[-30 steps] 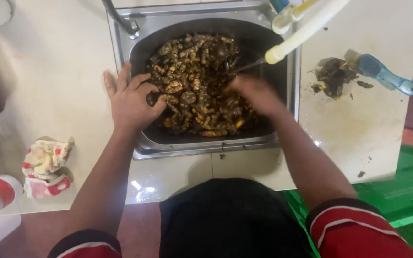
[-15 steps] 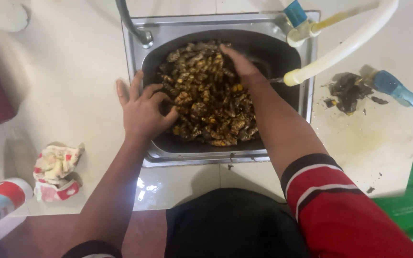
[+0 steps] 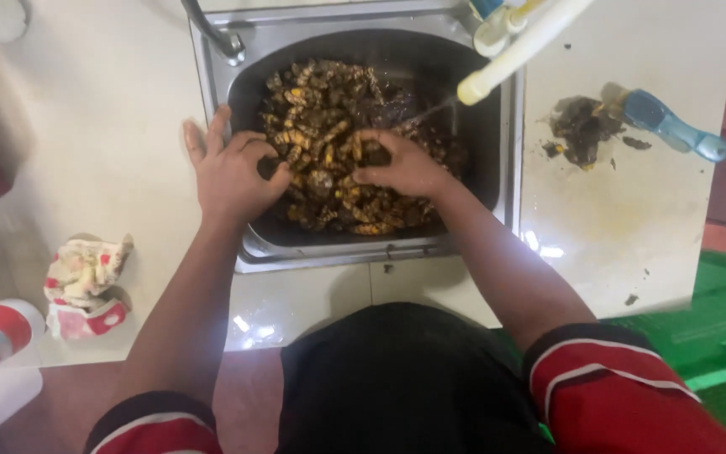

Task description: Washing a large quantity of roots in a kitchen sink under running water to remove dirt and debris.

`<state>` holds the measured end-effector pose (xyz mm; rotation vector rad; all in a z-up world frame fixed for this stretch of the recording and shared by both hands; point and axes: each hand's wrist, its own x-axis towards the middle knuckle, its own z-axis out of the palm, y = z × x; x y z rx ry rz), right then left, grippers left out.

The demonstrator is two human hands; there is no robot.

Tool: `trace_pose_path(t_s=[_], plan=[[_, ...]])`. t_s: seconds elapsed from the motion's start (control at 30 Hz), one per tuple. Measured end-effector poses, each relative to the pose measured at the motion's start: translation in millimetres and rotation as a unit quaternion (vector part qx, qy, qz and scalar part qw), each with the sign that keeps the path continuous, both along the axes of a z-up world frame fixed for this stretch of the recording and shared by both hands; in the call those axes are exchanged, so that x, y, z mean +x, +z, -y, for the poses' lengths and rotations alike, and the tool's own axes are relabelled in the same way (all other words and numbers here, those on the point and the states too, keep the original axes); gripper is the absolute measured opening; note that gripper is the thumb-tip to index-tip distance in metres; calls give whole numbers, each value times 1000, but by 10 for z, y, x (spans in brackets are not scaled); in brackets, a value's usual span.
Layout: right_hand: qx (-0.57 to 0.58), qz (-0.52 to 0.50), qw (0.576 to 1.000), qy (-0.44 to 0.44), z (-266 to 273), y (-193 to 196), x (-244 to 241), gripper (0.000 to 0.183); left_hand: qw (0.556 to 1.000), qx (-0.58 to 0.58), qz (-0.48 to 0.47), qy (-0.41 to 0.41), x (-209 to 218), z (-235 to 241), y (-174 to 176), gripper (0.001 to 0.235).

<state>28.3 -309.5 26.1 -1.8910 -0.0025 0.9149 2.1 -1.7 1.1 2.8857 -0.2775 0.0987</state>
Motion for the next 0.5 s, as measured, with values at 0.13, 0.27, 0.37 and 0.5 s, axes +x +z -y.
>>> trace_pose_path(t_s=[0.13, 0.27, 0.37, 0.5], plan=[[35, 83, 996, -5, 136, 183, -379, 57, 1000, -2, 13, -1, -56, -13, -93, 24], [3, 157, 988, 6, 392, -68, -490, 48, 1000, 0, 23, -1, -59, -32, -7, 26], [-135, 183, 973, 38, 416, -289, -487, 49, 997, -13, -76, -17, -17, 56, 289, 36], [-200, 325, 923, 54, 3, -22, -539, 42, 995, -10, -102, 2, -18, 53, 309, 39]])
